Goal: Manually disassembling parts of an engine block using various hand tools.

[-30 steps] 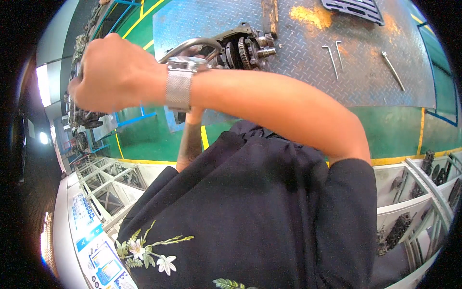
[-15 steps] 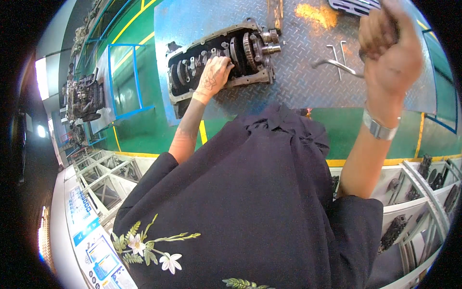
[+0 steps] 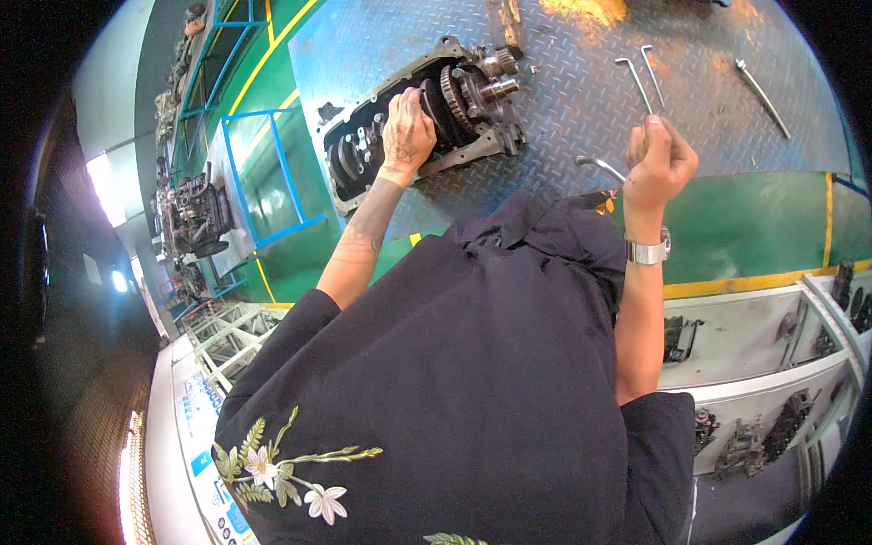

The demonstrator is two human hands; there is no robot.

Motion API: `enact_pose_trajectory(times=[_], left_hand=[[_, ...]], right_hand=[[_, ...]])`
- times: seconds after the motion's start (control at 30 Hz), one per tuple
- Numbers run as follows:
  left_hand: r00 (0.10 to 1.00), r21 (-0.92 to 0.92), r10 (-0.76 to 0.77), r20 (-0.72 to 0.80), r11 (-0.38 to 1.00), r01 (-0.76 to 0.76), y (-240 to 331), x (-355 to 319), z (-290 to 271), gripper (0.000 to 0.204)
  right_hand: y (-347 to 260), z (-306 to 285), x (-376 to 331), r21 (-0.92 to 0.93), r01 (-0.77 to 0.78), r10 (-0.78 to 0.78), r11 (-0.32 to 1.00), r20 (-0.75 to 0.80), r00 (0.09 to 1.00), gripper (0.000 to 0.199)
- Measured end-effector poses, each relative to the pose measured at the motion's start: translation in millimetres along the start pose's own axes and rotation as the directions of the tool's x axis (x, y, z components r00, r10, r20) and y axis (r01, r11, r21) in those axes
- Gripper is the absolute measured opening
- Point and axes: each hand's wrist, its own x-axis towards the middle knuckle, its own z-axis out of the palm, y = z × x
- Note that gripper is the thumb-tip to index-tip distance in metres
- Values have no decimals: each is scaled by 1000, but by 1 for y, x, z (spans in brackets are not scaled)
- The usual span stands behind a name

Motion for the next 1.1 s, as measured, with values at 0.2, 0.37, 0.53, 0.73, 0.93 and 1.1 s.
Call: enact_pose_trajectory(times=[0.2,0.37,0.53,0.73,0.93,1.1], left_hand=[[973,85,150,178,982,-167,-15,-2,-13,52],[888,67,289,357,941,-333,-24,4,-40,78],[852,84,298,431,926,-367,-27,15,-43,82],[811,69,278,515,929,-363,-30,31,-38,83],[817,69,340,466,906,-417,-26,40,-47,78],[779,101,414,471,852,-514,-35,34,-66,65]], right_hand=[[18,-7,-4,9,-12,11,1000,23,1000,25],[28,-5,7,-387,96,-97,917,16,995,31],[25,3,16,-635,355,-266,686,235,935,35],[37,32,18,-674,413,-212,613,363,907,35],[64,64,39,-667,400,-201,629,357,912,39],[80,75,59,-738,336,-155,585,305,940,32]])
